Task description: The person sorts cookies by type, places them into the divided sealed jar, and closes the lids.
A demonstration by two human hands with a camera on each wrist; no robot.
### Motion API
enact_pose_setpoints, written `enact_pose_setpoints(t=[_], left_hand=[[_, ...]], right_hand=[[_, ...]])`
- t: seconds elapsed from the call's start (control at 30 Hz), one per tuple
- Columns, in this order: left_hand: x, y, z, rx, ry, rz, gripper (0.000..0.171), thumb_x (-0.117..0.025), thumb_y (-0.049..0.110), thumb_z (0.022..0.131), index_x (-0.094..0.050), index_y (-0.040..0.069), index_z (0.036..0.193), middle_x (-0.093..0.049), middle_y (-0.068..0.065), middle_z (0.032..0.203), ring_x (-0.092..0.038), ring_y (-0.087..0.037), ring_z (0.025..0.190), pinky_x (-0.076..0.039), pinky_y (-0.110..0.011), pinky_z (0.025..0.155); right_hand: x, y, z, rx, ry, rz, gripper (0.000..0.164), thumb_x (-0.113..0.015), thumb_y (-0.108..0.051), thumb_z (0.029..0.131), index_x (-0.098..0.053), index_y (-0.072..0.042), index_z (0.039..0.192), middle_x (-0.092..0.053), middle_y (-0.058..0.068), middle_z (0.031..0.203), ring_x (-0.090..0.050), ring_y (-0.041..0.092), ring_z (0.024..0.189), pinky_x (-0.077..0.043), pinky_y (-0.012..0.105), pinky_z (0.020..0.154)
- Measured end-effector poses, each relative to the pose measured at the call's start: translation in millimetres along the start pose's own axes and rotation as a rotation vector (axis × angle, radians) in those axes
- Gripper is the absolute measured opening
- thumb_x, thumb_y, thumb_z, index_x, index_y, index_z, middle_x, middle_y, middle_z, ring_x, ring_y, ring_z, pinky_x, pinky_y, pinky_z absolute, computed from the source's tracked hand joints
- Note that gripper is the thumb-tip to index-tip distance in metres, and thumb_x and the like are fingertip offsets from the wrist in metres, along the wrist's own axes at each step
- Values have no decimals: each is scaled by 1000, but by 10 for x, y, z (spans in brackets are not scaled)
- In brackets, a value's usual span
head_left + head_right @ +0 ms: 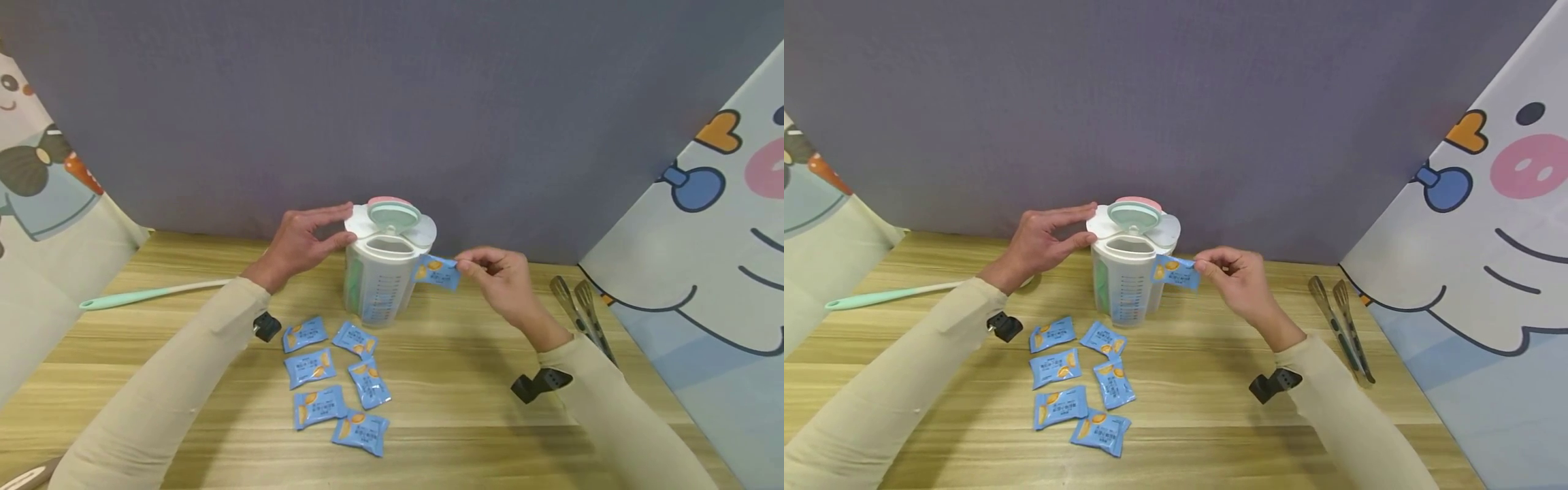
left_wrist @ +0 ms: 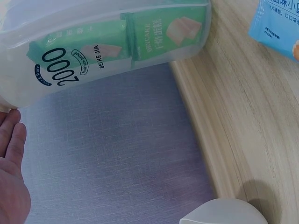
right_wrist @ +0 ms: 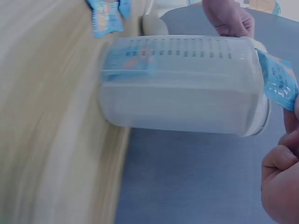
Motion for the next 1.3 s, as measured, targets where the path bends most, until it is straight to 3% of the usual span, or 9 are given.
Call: enact_pose_setpoints(t=[0.17,0.4,0.63,1.1,1.3], left_hand=[[6,-7,-2,-2,4,-1,45,-81,16,76,-67,4,116,-62,-6,121,-60,-22,108,-47,-38,92],[2,-21,-4,-14,14,7,44,-82,16,75,-68,4,116,-62,-6,120,-61,-22,107,-47,-37,91],[5,-17,-6,-3,10,12,44,-81,16,76,-68,4,116,-62,-5,121,-61,-22,107,-47,-38,91],[9,-19,-7,-16,20,4,45,-82,15,75,-68,4,115,-62,-6,120,-61,-22,107,-48,-38,90],[3,-27,-3,-14,19,0,44,-82,15,75,-68,4,116,-62,-6,120,-61,-22,107,-47,-37,91]], right_hand=[[-51,-224,158,37,35,-45,10,-65,5,87,-65,15,86,-63,-2,65,-34,7,46,-28,21,41],[-112,-294,300,38,73,-92,9,-63,5,88,-66,14,89,-65,17,72,-37,8,48,-31,20,44],[-140,-32,387,43,85,-119,8,-66,2,87,-70,6,91,-68,12,78,-45,10,55,-34,21,46],[-251,-103,510,88,29,-168,7,-64,10,85,-67,13,90,-64,20,76,-43,6,56,-33,18,47],[-265,-110,551,120,-17,-151,8,-65,5,86,-69,7,91,-64,11,74,-41,9,53,-32,20,45]])
Point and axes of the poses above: each hand's wrist, its own z-axis towards the middle knuckle, its own x-axis out of the back of the hand, y = z × x, the point moved 1 cm from there along z, towards the middle knuckle
